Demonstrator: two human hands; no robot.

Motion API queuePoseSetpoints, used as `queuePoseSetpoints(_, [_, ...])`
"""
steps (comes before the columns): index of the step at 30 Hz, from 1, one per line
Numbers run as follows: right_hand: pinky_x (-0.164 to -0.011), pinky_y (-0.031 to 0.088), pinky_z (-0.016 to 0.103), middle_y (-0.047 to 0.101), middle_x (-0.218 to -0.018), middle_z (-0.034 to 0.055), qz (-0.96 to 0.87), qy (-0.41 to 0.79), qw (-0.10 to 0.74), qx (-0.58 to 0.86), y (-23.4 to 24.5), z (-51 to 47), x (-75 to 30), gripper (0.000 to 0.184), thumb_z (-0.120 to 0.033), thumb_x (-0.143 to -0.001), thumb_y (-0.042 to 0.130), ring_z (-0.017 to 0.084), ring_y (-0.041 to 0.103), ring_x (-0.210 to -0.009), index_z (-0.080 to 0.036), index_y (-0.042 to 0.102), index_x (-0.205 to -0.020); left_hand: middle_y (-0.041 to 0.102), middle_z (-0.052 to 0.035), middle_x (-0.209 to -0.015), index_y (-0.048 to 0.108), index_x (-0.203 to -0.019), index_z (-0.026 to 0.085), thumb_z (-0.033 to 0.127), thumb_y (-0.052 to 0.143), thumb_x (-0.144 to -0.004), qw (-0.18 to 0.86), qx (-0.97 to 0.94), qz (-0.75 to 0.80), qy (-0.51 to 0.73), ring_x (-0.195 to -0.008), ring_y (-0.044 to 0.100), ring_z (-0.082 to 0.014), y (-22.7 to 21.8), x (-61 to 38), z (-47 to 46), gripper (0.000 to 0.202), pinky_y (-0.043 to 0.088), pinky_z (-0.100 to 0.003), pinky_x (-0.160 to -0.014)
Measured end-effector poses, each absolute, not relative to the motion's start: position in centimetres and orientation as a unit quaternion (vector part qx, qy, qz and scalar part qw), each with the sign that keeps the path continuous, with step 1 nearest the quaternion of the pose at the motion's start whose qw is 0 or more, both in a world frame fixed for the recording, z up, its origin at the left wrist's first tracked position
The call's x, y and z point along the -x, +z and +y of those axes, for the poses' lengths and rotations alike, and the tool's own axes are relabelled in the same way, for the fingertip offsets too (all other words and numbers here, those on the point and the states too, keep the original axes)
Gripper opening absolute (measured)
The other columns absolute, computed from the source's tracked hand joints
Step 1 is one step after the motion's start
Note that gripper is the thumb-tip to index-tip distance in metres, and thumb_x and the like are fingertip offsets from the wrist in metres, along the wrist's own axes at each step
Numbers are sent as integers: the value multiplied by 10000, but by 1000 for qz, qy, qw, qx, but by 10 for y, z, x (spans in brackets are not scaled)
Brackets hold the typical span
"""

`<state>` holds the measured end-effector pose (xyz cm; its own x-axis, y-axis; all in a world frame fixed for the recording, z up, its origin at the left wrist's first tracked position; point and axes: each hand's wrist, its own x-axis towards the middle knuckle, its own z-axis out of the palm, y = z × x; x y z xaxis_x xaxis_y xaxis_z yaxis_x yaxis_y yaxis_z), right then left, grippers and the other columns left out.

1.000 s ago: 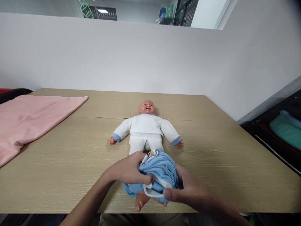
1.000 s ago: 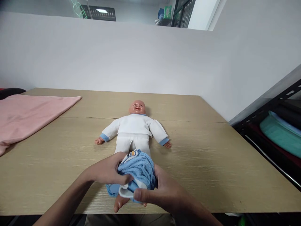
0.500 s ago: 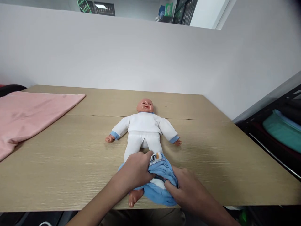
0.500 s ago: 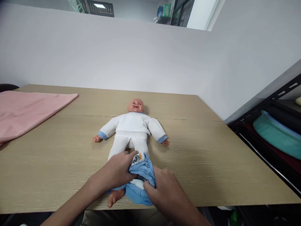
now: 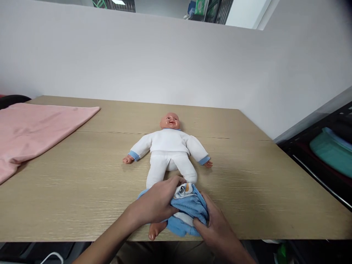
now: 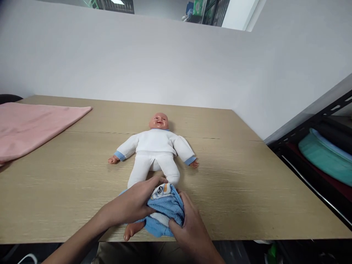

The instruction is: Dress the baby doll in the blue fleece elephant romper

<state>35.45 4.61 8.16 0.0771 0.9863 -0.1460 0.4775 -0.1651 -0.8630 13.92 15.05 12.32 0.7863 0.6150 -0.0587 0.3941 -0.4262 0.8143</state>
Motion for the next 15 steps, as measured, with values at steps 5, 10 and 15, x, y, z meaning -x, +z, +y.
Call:
queuePoseSetpoints(5, [-1184,510,555,688,-1468,197,-543,362,353,670,75,36,-346,703,-298,-780,614,373,648,-1384,-140,594,-1465,644,-115,-1525,499,-1483,237,89,621,-842,432,-840,289,156,-1389,629,-306,118,-139,147,669,498,-462,-1165])
queuePoseSetpoints(10, [-1127,562,531,715,-1450,203,-556,297,287,721,75,24,-339,679,-403,-898,586,375,693,-1345,-149,557,-1527,558,-106,-1642,508,-1537,250,60,564,-828,420,-849,283,146,-1489,562,-285,116,-141,147,736,447,-459,-1251])
queuePoseSetpoints(15, [-960,640,420,744,-1383,157,-610,192,261,723,77,20,-340,478,-370,-969,576,326,763,-1221,-215,629,-1418,651,-124,-1485,535,-1568,265,134,598,-846,356,-871,327,85,-1355,648,-330,114,-145,144,736,529,-500,-1154])
